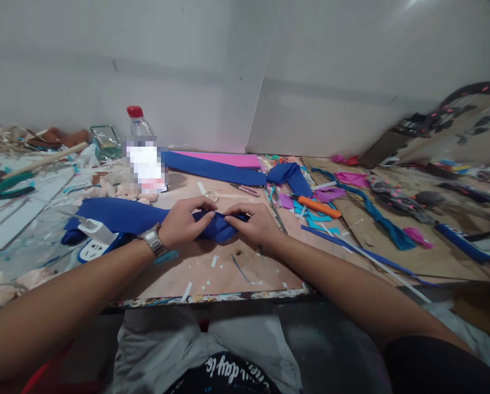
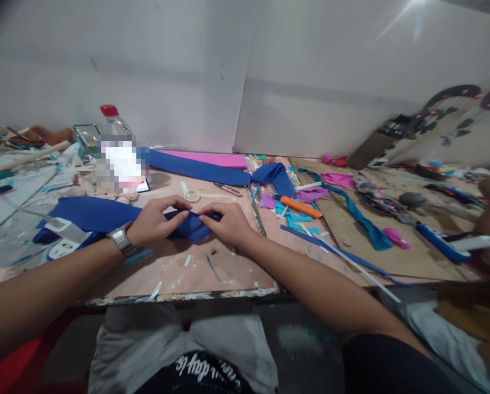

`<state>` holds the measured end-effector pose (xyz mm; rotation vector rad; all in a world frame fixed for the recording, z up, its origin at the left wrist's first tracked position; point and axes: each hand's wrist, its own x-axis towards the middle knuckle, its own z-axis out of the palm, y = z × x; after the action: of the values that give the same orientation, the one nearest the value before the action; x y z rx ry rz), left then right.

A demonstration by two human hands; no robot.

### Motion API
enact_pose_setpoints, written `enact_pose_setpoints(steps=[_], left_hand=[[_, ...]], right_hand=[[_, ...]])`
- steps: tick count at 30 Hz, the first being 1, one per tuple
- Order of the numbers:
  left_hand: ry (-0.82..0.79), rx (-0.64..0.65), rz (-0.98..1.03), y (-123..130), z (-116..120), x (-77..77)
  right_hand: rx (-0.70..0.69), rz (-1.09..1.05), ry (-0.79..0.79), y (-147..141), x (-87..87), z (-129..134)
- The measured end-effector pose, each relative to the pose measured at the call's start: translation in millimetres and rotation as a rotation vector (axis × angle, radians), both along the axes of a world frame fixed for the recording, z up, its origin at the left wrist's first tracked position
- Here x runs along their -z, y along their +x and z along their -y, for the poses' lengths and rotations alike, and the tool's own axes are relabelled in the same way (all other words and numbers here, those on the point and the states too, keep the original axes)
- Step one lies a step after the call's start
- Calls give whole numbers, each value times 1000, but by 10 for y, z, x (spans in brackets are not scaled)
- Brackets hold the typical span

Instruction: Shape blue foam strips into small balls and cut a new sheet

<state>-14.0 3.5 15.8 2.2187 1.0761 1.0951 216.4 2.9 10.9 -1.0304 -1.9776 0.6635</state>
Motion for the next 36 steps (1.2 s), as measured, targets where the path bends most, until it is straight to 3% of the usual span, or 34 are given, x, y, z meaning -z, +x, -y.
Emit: enact_pose_setpoints(steps=[16, 25, 36], left_hand=[[-4, -59, 34, -9, -18, 1], [-61, -6, -72, 22, 14, -7], [-67, -5, -53, 25, 34, -18]], right_hand=[[12, -27, -18, -12, 15, -12], [-5, 45, 44, 6, 2, 8], [-23, 64, 48, 0, -22, 24]])
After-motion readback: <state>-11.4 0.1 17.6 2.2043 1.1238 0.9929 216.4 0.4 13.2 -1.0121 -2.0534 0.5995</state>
